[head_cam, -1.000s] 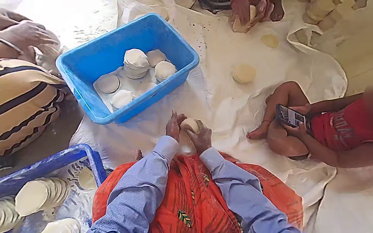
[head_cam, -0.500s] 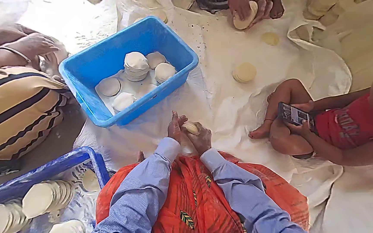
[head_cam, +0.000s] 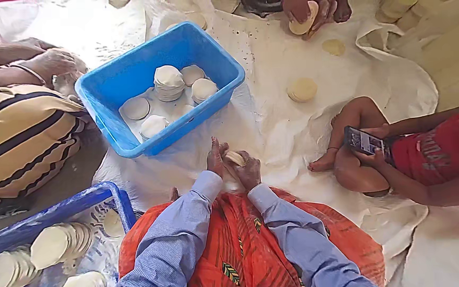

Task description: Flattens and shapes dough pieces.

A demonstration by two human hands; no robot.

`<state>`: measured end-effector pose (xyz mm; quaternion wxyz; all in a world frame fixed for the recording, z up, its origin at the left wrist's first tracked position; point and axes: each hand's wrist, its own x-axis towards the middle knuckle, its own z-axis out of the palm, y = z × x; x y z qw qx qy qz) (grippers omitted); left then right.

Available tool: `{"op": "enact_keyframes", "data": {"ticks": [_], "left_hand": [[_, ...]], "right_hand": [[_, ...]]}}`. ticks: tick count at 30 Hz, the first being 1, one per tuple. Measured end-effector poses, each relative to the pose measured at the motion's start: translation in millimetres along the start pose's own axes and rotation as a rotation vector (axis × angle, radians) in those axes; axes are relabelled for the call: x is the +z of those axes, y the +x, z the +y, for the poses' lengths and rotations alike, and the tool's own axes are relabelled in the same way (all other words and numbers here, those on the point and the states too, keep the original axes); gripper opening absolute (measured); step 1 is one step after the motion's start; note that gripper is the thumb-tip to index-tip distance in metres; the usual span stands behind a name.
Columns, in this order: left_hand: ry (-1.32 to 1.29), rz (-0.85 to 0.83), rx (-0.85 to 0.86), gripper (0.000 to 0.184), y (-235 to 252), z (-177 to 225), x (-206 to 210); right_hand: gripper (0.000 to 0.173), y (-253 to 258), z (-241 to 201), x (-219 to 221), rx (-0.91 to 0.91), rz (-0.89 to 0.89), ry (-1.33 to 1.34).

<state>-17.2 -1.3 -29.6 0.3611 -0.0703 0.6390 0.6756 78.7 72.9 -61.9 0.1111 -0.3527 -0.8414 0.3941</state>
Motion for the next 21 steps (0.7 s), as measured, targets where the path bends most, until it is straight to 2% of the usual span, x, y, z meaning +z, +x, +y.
{"op": "enact_keyframes", "data": {"ticks": [3, 7, 9, 11, 12, 15, 17, 19, 21], "left_hand": [[0.267, 0.195, 0.092, 0.070, 8.8, -6.6, -13.1], [0.961, 0.294, 0.012, 0.078, 8.7, -38.1, -14.3], [1.151, 0.323, 0.123, 0.087, 14.1, -68.3, -13.8], [1.153, 0.330, 0.354, 0.088, 31.3, -87.1, -18.7], [1.103, 0.289, 0.486, 0.083, 41.8, -89.6, -21.6], [1.008, -0.038, 0.711, 0.065, 56.2, -85.8, -19.0], [1.169, -0.157, 0.823, 0.066, 47.1, -80.8, -3.3], [1.413, -0.306, 0.799, 0.068, 18.5, -73.0, 23.9], [1.591, -0.605, 0.663, 0.053, -5.3, -83.5, 50.3]], "right_hand": [[0.048, 6.1, 6.2, -18.7, 0.093, 0.212, 0.130], [0.050, 28.7, 21.3, -63.6, 0.171, 0.477, 0.268], [0.049, 34.1, 30.4, -79.9, 0.167, 0.580, 0.340], [0.046, 36.0, 31.3, -92.1, 0.136, 0.640, 0.468], [0.046, 36.2, 28.5, -96.3, 0.122, 0.654, 0.537], [0.046, 31.9, 18.7, -102.5, 0.121, 0.649, 0.623], [0.046, 30.8, 10.3, -96.7, 0.125, 0.608, 0.617], [0.042, 28.1, -6.5, -84.5, 0.077, 0.537, 0.628], [0.039, 22.1, -26.7, -71.8, 0.033, 0.424, 0.660]]}}
